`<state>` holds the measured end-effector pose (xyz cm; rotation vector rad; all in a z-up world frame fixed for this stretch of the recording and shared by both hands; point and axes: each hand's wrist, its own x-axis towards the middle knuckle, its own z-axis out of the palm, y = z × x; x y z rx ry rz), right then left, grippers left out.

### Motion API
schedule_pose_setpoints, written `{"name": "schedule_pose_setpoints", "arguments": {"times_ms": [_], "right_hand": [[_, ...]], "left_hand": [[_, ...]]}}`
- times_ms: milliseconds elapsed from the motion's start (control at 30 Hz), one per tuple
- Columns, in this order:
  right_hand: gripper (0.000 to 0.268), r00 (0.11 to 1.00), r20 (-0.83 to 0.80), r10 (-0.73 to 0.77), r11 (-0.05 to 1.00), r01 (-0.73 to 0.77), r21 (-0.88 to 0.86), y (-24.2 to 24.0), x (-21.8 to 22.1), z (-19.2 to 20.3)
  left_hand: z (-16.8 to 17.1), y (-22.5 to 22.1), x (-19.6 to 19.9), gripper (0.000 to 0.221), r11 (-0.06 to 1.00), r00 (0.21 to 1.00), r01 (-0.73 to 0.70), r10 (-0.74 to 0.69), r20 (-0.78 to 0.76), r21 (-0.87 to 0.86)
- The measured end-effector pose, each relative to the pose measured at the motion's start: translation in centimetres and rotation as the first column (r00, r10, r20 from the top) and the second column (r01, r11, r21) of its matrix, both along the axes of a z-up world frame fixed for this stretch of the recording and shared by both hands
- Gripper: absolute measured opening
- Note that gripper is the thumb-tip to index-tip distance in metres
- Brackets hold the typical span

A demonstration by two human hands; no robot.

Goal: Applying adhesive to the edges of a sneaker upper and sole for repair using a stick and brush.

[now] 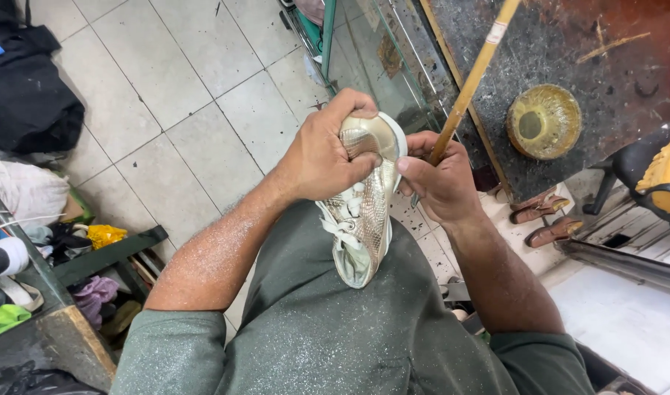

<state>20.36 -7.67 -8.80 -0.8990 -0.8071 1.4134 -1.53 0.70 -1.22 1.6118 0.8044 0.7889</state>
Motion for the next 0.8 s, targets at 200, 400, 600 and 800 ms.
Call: {"name": "schedule_pose_setpoints", "arguments": {"times_ms": [200, 400, 600, 800], "right_hand": [[0.029, 1.000, 0.009, 0.015, 0.999, -0.014, -0.051, -0.2, -0.8, 2.1], [0.030, 0.984, 0.174, 0.036, 0.999, -0.031, -0.028, 0.1, -2.1, 5.2], [0.032, 0.962, 0.268, 0.049, 0.997, -0.064, 0.050, 0.1, -1.5, 5.4], [0.024, 0.955, 0.284, -0.084, 0.981, 0.029, 0.191, 0.9, -1.8, 4.8]], "left_hand": [[-1.1, -0.1, -0.5, 0.048, 0.999, 1.000, -0.004, 0.005, 0.016, -0.033], [-1.1, -0.1, -0.6, 0.047, 0.999, 1.000, 0.002, -0.001, 0.019, -0.032], [-0.9, 0.2, -1.2, 0.049, 0.999, 0.998, 0.043, -0.042, 0.038, -0.010], [-1.3, 0.3, -1.3, 0.045, 0.995, 0.995, 0.093, -0.091, 0.047, -0.037]]}}
